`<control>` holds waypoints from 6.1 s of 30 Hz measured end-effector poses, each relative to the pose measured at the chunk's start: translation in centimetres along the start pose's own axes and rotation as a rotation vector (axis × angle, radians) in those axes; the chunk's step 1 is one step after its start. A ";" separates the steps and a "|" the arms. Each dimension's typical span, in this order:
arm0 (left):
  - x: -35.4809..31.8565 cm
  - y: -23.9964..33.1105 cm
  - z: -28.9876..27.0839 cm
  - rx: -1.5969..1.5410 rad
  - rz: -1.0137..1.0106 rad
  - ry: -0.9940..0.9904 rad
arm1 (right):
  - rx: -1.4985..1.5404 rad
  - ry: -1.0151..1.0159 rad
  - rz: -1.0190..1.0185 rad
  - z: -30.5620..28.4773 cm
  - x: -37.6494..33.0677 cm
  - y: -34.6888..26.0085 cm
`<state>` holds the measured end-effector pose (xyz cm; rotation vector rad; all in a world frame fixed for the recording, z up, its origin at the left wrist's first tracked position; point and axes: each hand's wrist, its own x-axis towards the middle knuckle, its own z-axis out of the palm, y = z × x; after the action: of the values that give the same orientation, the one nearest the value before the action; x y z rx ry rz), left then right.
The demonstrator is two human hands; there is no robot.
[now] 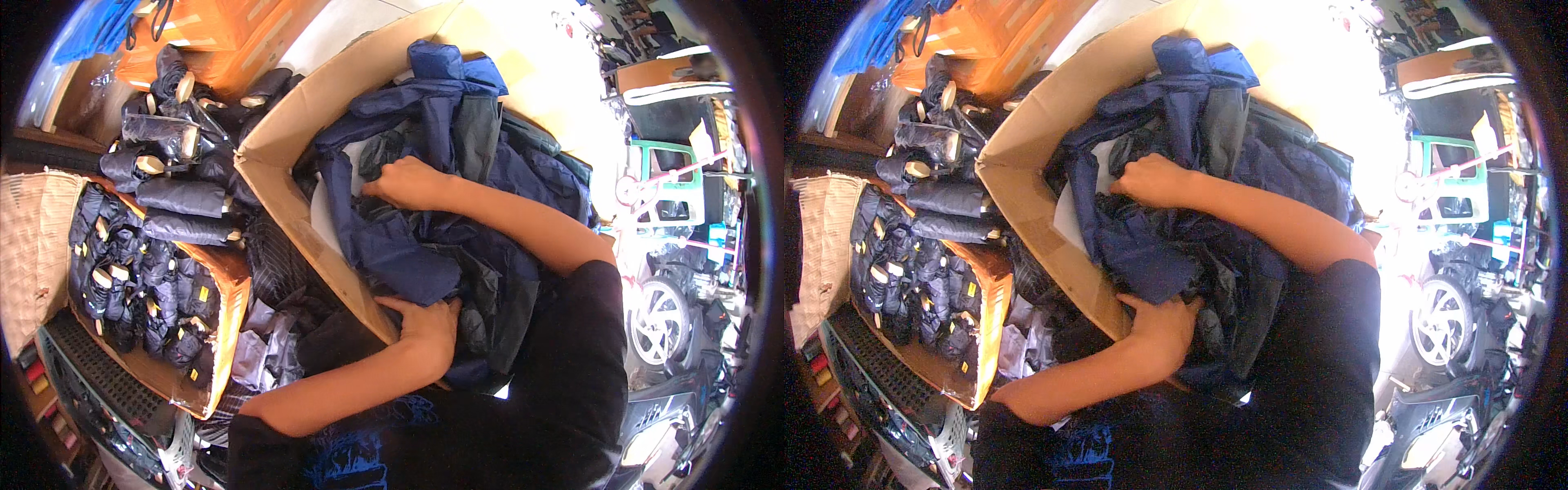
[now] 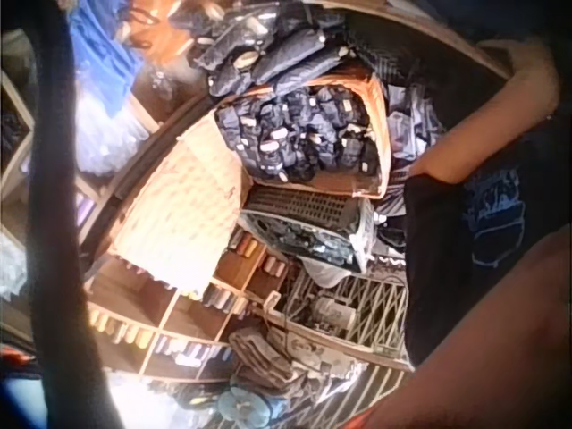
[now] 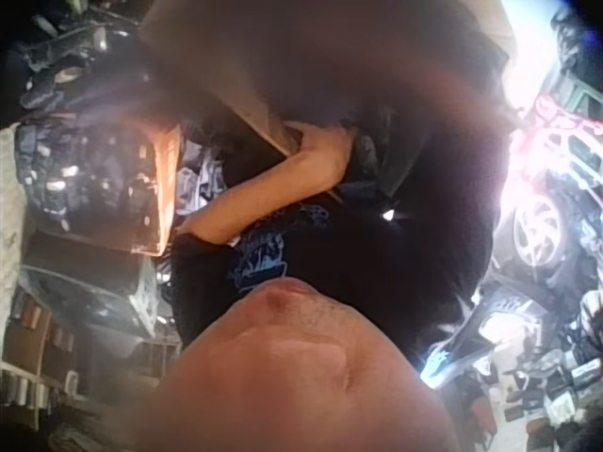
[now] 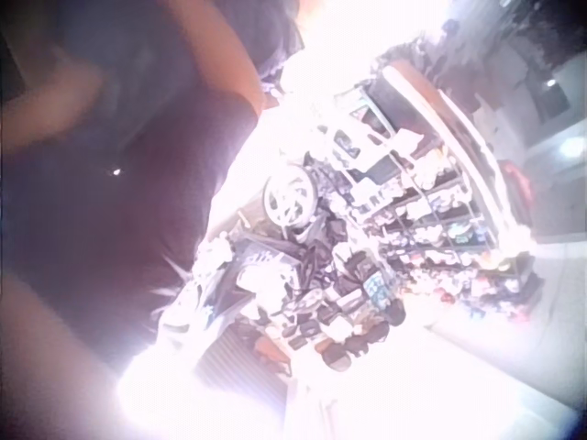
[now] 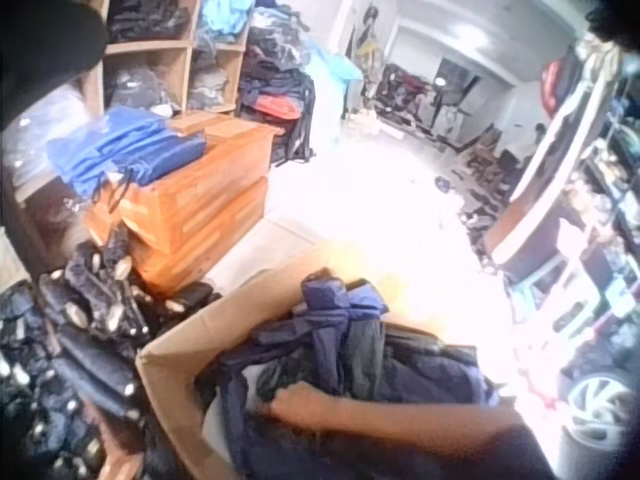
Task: The person sits on the floor and folds dark blue garments from a cardboard box. They fold each item by hand and place the folded pieces into a nearby orange basket.
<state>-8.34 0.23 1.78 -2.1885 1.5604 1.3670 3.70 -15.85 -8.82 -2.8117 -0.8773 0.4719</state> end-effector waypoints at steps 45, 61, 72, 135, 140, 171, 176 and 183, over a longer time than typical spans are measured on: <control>-14.7 -11.4 14.7 -0.489 -0.193 0.995 | 0.019 0.085 0.054 -10.5 -11.2 -11.1; -16.2 -8.7 7.6 -0.540 0.120 0.802 | -0.296 0.410 0.681 -8.8 -9.8 -1.0; 0.2 -0.3 -1.6 -0.078 0.542 0.182 | 0.154 0.581 0.392 -15.2 -14.9 -9.8; 1.9 -12.0 -7.6 0.198 -0.224 0.720 | 0.119 -0.235 0.124 -6.2 -9.4 -11.4; 2.3 -12.4 -7.5 0.179 -0.200 0.697 | 0.372 0.131 -0.197 2.5 -9.7 -10.8; 1.2 -10.2 -9.2 0.108 0.415 1.484 | 0.433 0.424 0.221 -1.7 -10.4 -2.2; 2.7 -10.0 -6.2 0.321 0.321 0.915 | 0.366 0.614 0.448 2.3 -10.1 1.7; 2.2 -11.0 -6.9 0.334 -0.070 0.015 | -0.058 0.392 0.545 0.2 -11.7 1.0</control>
<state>4.78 -0.11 0.08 -2.0323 1.5689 0.9882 -4.92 -23.43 -6.36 -3.0165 -0.0438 -0.0583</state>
